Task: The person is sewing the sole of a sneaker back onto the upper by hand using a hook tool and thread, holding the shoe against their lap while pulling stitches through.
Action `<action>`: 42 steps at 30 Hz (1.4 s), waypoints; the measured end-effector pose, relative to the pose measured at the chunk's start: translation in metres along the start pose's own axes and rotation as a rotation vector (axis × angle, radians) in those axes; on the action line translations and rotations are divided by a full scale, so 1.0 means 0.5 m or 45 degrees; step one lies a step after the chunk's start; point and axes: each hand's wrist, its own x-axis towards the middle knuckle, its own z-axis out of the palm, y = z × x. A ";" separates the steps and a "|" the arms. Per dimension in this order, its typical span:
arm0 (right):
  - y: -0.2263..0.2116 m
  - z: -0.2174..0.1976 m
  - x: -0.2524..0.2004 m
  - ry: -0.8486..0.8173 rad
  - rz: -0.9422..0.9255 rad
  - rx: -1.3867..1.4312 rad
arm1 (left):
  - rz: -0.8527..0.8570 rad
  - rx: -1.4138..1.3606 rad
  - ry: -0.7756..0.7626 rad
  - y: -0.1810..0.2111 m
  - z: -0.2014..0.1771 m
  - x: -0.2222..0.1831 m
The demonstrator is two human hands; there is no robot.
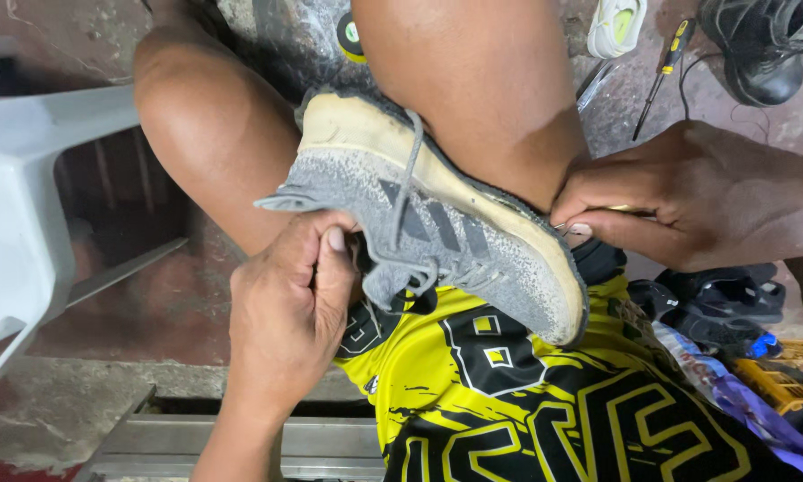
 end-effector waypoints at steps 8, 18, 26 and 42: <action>0.007 0.003 0.001 0.056 -0.194 -0.004 | 0.404 0.446 -0.313 -0.049 0.046 0.000; -0.031 0.009 0.008 0.019 -0.130 -0.105 | 0.184 0.067 -0.714 -0.071 0.063 0.044; -0.040 0.040 -0.009 -0.024 -0.211 -0.357 | 0.202 -0.197 -0.783 -0.153 0.081 0.016; -0.068 0.077 -0.015 0.099 -0.046 -0.185 | 0.172 -0.195 -0.772 -0.162 0.109 0.015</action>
